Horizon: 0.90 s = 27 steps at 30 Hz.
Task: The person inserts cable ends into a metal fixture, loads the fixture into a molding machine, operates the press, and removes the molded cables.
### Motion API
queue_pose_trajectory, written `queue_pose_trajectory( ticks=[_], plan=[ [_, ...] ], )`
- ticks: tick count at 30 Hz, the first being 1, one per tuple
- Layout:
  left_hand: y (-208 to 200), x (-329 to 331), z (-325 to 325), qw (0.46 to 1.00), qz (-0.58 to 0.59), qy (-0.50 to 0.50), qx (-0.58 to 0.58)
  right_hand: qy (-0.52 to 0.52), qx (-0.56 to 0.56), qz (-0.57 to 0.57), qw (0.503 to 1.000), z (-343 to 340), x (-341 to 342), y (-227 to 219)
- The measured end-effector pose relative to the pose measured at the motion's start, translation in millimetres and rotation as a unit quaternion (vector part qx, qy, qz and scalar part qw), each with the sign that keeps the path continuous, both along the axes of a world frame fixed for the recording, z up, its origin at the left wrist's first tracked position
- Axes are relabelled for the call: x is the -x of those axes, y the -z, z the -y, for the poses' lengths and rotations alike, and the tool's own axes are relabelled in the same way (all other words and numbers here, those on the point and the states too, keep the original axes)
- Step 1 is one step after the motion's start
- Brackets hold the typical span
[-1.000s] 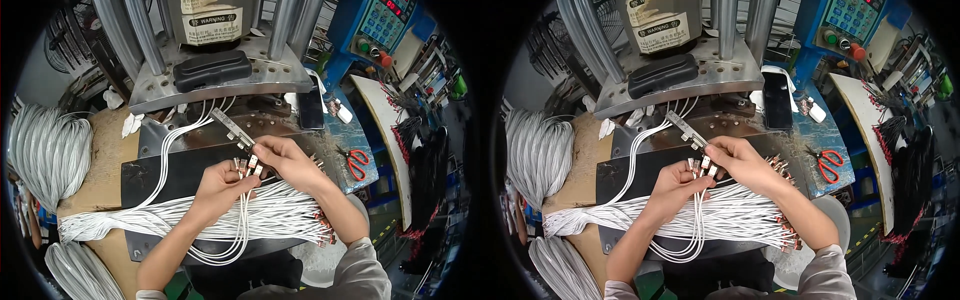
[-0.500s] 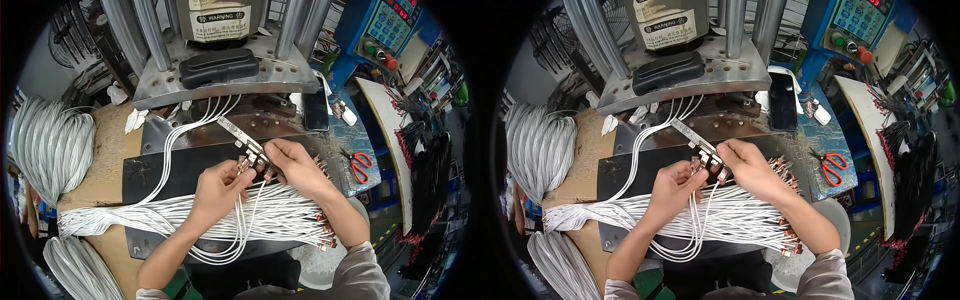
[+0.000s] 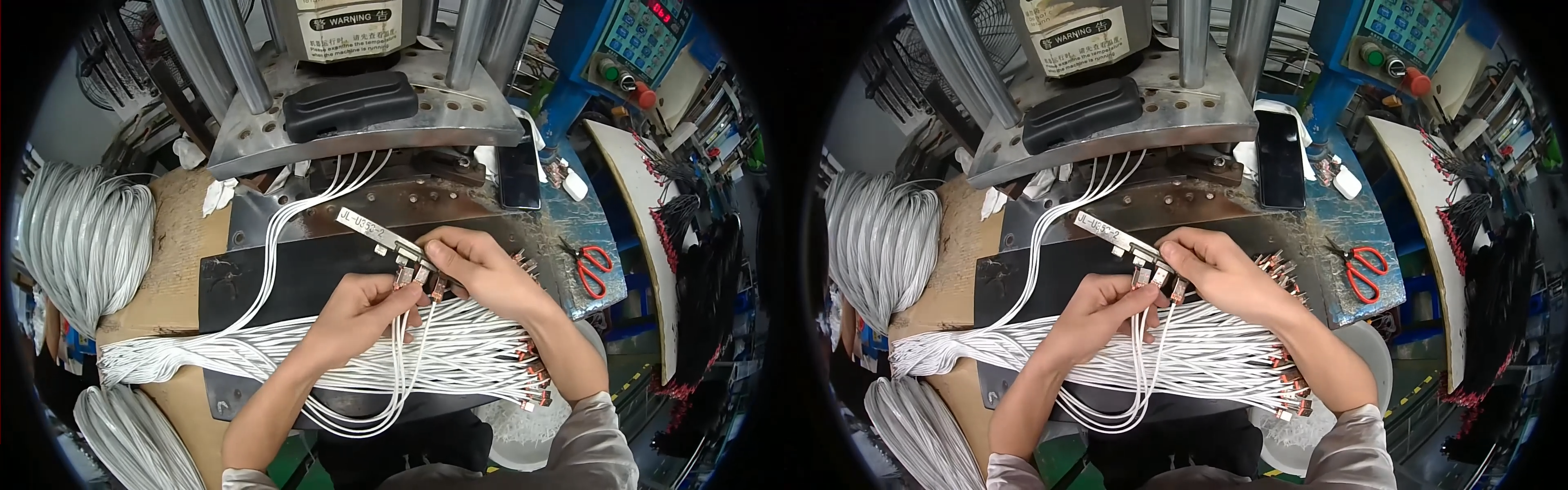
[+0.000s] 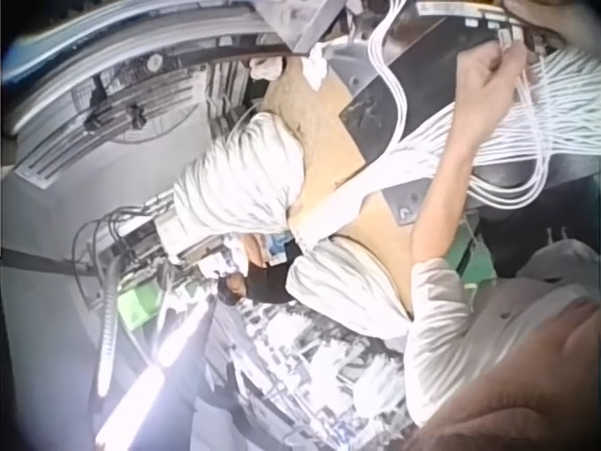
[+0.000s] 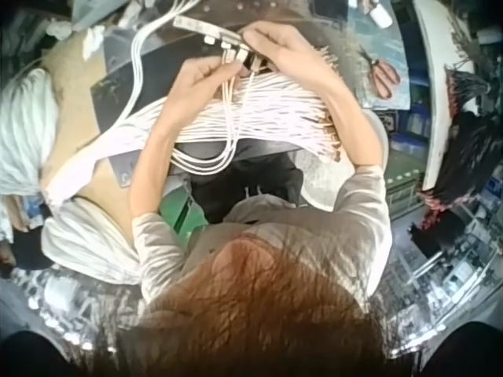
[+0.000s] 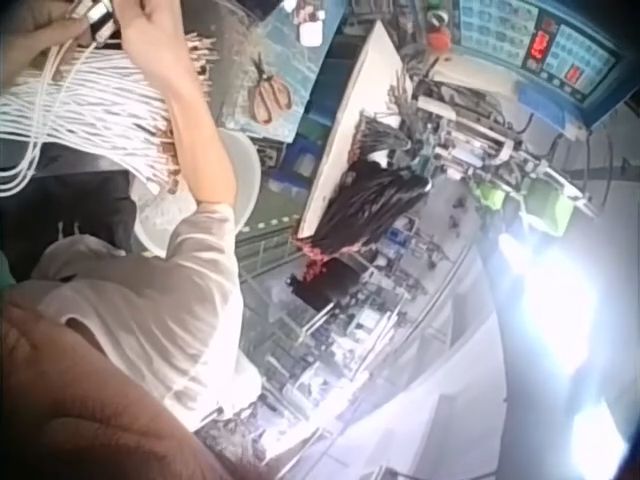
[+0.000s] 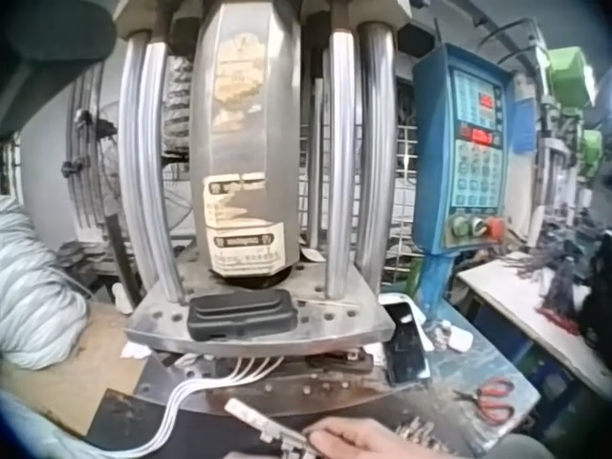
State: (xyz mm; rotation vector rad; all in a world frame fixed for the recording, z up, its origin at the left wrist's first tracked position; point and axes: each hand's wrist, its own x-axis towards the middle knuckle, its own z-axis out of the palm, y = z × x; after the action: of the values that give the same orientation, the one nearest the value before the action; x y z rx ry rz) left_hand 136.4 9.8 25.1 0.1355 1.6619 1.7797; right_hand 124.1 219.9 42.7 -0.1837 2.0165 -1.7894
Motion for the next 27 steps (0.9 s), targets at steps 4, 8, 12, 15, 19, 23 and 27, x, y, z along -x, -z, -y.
queue_pose_trajectory(
  ticks=[4,8,12,15,19,23,27],
  plan=[
    [-13.9,1.6,1.5,0.999,0.026,-0.003,0.023,-0.056,0.037,-0.02,0.998,-10.9,3.7,6.4],
    [-0.5,3.5,7.1,0.999,0.013,0.012,0.034,-0.087,0.03,-0.037,0.995,-8.5,3.6,8.7],
    [-3.5,2.3,8.3,0.999,-0.01,0.03,0.003,-0.103,0.004,-0.075,0.992,-13.5,6.4,11.1],
    [-8.3,0.1,12.4,1.0,0.007,0.008,-0.007,-0.041,-0.009,-0.03,0.999,-11.2,3.4,-0.1],
    [-11.9,2.9,13.6,1.0,0.008,0.003,0.02,0.005,-0.023,-0.006,1.0,-13.1,7.7,-2.7],
    [-11.6,2.7,9.1,0.999,0.009,-0.006,0.032,-0.014,-0.003,-0.028,1.0,-13.6,9.7,9.3],
    [1.7,-0.4,7.8,0.999,-0.042,-0.018,0.006,-0.035,0.001,-0.049,0.998,-11.5,6.5,5.2]
  ],
)
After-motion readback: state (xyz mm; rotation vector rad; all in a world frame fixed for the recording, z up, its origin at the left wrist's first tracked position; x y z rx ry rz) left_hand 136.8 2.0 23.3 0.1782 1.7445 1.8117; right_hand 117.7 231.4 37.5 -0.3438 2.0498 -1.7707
